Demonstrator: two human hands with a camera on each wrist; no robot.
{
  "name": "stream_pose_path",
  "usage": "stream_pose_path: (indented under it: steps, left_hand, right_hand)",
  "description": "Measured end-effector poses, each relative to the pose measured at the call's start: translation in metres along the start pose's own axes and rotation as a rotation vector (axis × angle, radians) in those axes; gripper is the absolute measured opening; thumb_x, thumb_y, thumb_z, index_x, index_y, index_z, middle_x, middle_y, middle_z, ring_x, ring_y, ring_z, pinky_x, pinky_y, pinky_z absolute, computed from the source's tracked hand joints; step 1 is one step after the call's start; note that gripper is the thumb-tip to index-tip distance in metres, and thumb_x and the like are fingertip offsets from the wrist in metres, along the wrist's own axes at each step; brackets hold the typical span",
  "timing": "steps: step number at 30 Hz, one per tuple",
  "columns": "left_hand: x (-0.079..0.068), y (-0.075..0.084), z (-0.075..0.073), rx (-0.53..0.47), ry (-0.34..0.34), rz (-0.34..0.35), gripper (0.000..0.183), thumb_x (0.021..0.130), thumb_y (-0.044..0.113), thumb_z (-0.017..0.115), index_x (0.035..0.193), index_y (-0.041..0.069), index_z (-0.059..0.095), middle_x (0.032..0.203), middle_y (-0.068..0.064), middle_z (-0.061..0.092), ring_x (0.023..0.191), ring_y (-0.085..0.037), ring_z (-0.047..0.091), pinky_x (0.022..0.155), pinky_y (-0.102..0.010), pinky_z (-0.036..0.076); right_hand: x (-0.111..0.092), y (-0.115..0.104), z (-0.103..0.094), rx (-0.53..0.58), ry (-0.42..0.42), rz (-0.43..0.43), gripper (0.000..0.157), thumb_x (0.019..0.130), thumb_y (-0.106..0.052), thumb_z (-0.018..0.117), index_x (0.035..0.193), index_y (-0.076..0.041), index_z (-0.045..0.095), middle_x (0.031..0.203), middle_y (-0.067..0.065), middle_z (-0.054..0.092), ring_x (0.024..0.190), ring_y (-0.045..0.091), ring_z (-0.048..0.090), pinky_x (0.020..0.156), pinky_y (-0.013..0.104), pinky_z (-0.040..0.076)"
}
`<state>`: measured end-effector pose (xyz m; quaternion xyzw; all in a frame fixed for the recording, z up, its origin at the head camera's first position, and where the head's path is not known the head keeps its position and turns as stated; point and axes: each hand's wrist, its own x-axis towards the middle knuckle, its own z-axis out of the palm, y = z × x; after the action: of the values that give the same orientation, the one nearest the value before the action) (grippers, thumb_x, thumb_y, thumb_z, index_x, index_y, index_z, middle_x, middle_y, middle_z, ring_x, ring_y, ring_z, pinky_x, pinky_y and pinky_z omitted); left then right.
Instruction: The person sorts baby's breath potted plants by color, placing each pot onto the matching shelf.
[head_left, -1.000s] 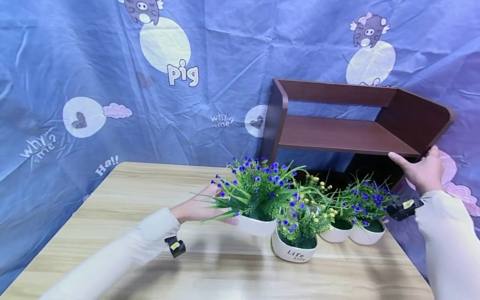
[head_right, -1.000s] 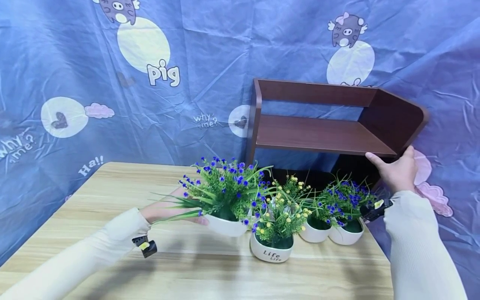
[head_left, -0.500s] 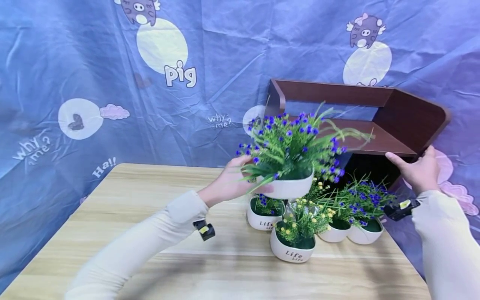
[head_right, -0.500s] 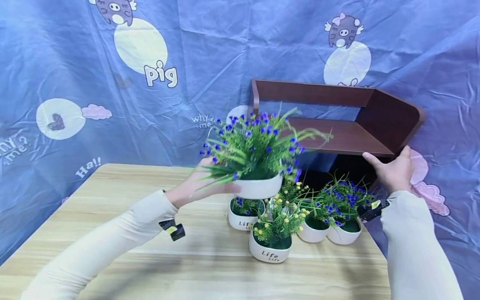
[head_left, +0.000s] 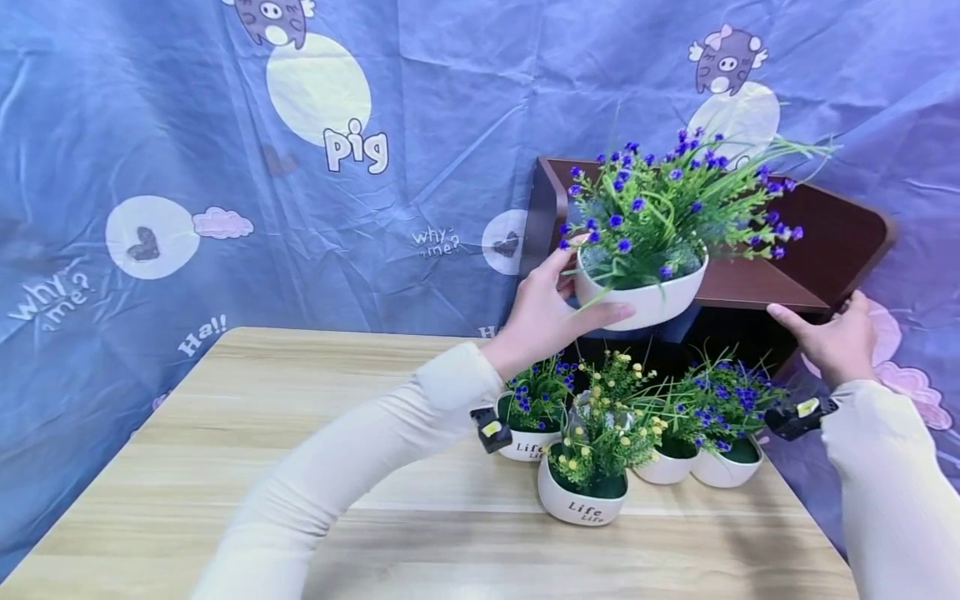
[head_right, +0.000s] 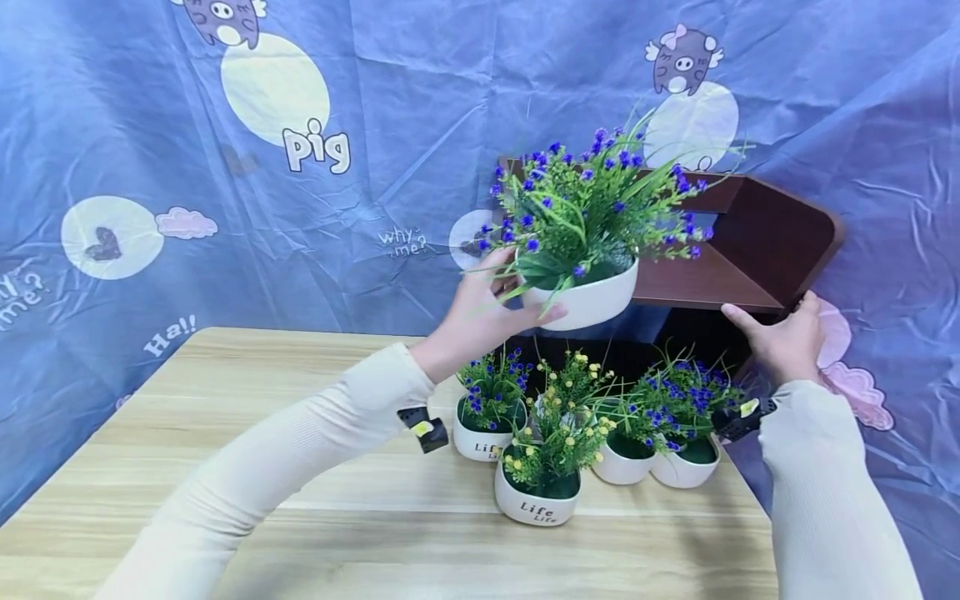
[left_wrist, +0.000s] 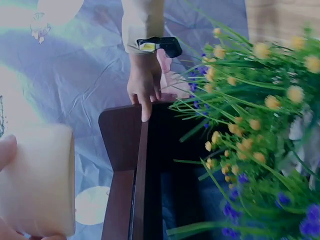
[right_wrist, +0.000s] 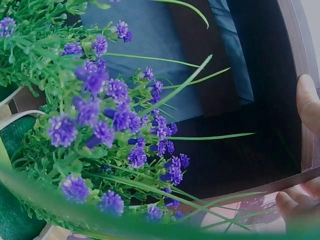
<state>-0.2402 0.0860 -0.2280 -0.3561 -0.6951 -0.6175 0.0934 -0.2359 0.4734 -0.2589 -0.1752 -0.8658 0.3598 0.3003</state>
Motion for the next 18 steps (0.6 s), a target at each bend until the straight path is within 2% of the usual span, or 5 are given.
stream_pose_path:
  steps: [6,8,11,13,18]
  left_hand:
    - [0.014,0.005,0.023,0.152,0.139,-0.040,0.086,0.068,0.043,0.073,0.139,0.022,0.029,0.125,0.006,0.046,0.105,-0.005,0.050,0.084,-0.019,0.044]
    - [0.019,0.004,0.030,0.175,0.174,-0.048,0.089,0.067,0.045,0.073,0.140,0.024,0.026,0.130,0.007,0.042,0.110,-0.006,0.047,0.086,-0.019,0.042]
    - [0.027,0.003,0.039,0.202,0.223,-0.050,0.087,0.067,0.045,0.073,0.139,0.026,0.028,0.128,0.007,0.042,0.111,-0.007,0.045,0.088,-0.021,0.041]
    - [0.031,0.001,0.044,0.211,0.252,-0.071,0.086,0.067,0.045,0.073,0.138,0.026,0.030,0.126,0.007,0.044,0.110,-0.007,0.045,0.087,-0.022,0.040]
    - [0.041,-0.005,0.056,0.132,0.306,-0.198,0.082,0.065,0.044,0.075,0.135,0.029,0.034,0.124,0.007,0.046,0.110,-0.010,0.045,0.087,-0.024,0.040]
  right_hand:
    - [0.012,0.012,-0.001,0.070,0.019,-0.030,0.070,0.071,-0.032,0.074,0.129,-0.018,0.038,0.104,-0.015,0.044,0.106,0.004,0.044,0.094,0.016,0.031]
    - [0.018,0.018,-0.002,0.088,0.014,-0.042,0.067,0.070,-0.030,0.074,0.126,-0.021,0.039,0.103,-0.016,0.044,0.103,0.001,0.045,0.092,0.013,0.031]
    - [0.025,0.025,0.000,0.105,0.008,-0.059,0.067,0.070,-0.029,0.075,0.126,-0.021,0.040,0.106,-0.014,0.046,0.103,0.001,0.045,0.091,0.014,0.032]
    - [0.029,0.030,0.002,0.115,0.008,-0.074,0.066,0.069,-0.028,0.076,0.124,-0.023,0.040,0.105,-0.015,0.046,0.101,-0.002,0.045,0.088,0.010,0.032]
    - [0.036,0.044,0.008,0.151,0.026,-0.114,0.062,0.067,-0.025,0.077,0.119,-0.025,0.043,0.099,-0.021,0.045,0.095,-0.006,0.045,0.080,0.003,0.031]
